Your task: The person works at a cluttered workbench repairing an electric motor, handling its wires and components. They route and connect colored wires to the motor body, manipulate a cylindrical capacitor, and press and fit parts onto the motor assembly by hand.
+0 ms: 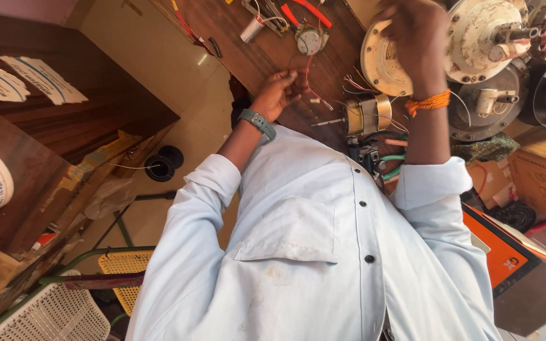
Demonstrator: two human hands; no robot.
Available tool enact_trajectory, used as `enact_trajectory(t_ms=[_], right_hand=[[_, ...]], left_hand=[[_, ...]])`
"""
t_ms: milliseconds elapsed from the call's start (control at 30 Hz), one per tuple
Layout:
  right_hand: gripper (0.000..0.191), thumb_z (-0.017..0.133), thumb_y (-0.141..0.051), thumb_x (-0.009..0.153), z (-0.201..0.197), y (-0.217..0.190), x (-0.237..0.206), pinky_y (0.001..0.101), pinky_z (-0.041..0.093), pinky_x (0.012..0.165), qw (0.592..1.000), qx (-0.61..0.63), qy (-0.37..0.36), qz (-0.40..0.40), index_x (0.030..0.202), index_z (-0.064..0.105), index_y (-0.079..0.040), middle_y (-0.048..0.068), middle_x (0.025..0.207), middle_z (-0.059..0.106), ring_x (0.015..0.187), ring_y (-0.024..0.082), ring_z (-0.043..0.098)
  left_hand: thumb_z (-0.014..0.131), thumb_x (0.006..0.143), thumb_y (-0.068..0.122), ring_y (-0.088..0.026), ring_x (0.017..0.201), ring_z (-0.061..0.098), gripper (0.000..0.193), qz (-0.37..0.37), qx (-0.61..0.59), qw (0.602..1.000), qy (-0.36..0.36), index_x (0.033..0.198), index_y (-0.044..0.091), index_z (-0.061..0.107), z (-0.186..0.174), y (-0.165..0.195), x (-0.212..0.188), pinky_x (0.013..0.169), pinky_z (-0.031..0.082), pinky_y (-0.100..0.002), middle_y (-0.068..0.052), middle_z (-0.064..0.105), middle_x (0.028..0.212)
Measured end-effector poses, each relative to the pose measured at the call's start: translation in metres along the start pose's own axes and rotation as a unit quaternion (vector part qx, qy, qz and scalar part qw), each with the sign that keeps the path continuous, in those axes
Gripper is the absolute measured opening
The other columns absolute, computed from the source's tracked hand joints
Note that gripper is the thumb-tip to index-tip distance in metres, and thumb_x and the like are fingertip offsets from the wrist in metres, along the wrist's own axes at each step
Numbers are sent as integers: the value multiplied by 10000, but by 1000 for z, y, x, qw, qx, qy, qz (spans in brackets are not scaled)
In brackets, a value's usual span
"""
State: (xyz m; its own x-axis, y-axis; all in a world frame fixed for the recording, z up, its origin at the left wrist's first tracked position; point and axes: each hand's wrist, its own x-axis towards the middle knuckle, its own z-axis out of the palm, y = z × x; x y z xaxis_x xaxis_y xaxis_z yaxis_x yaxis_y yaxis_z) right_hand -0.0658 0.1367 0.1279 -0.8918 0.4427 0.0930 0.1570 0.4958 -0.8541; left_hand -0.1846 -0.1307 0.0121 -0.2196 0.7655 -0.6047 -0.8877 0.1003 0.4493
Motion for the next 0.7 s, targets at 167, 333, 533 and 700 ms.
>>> enact_trajectory(t_ms=[167, 333, 533, 700], right_hand=[[328, 510, -25, 1005, 53, -21, -26, 255, 637, 673, 944, 155, -209, 203, 1299, 639, 44, 86, 1006, 667, 814, 195, 777], [293, 695, -185, 1043, 78, -21, -30, 247, 429, 489, 905, 102, -261, 321, 1237, 718, 34, 91, 715, 629, 564, 135, 545], [269, 732, -145, 952, 92, -11, -34, 225, 370, 467, 890, 240, -211, 325, 1151, 728, 37, -1, 764, 647, 561, 64, 554], [281, 754, -181, 969, 105, -5, -38, 195, 451, 523, 889, 245, -188, 338, 1178, 680, -8, -38, 769, 663, 617, 24, 578]], left_hand=[[540, 1074, 282, -142, 867, 740, 352, 51, -50, 997, -38, 1346, 87, 651, 4, 5, -1, 696, 553, -260, -36, 766, 1058], [520, 1082, 273, -105, 741, 670, 358, 60, -49, 996, -33, 1362, 89, 645, 9, 2, 1, 631, 496, -220, -44, 776, 1075], [507, 1098, 244, -95, 665, 611, 346, 74, -54, 996, 1, 1351, 66, 662, 7, -5, 6, 585, 460, -215, -16, 722, 865], [484, 1096, 215, -98, 652, 613, 348, 73, -84, 994, 13, 1353, 56, 656, 8, -8, 6, 585, 486, -233, -10, 692, 801]])
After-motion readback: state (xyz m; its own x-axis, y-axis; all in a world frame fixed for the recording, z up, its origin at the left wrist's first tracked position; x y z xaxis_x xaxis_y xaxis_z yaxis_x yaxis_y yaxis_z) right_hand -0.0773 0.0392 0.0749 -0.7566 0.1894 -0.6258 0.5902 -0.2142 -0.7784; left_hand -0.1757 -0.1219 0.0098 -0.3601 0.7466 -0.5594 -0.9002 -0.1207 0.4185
